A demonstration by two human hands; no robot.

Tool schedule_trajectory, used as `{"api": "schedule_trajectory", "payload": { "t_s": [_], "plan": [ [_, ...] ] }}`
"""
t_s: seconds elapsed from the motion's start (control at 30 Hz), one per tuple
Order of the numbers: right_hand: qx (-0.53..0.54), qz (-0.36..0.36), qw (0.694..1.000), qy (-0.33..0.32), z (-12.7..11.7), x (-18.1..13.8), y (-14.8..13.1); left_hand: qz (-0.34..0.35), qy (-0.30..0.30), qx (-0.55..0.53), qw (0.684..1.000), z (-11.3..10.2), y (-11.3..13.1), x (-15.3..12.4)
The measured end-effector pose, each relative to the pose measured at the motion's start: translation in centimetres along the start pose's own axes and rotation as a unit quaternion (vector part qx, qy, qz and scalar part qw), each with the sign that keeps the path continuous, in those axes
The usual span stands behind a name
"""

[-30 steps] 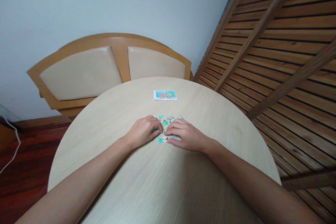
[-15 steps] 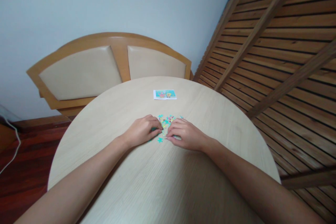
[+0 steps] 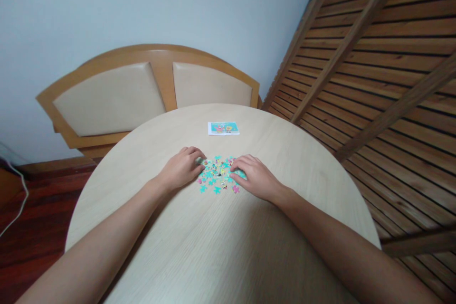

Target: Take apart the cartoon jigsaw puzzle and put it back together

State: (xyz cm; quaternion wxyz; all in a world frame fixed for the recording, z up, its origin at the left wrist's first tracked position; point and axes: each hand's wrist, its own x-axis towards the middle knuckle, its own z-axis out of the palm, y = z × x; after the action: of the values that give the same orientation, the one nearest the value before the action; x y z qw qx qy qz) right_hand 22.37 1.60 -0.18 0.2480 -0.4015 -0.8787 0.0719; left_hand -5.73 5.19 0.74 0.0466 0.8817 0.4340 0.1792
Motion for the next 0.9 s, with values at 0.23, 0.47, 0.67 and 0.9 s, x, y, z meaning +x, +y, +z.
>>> {"api": "schedule_trajectory", "payload": {
  "t_s": [0.23, 0.47, 0.67, 0.9],
  "plan": [
    [-0.029, 0.020, 0.990, -0.136, 0.1, -0.5, 0.0, 0.041, 0.012, -0.025, 0.999, 0.7, 0.1, 0.1],
    [-0.076, 0.094, 0.976, -0.179, 0.1, -0.9, 0.0, 0.079, -0.005, -0.034, 0.996, 1.7, 1.2, 0.0],
    [-0.081, 0.108, 0.973, -0.188, 0.2, -1.0, 0.2, -0.015, -0.104, 0.021, 0.994, 2.9, 1.4, -0.6],
    [-0.085, 0.142, 0.970, -0.178, 0.5, -1.2, 0.3, -0.055, -0.132, 0.051, 0.988, 2.5, 1.6, -0.8]
  ]
}}
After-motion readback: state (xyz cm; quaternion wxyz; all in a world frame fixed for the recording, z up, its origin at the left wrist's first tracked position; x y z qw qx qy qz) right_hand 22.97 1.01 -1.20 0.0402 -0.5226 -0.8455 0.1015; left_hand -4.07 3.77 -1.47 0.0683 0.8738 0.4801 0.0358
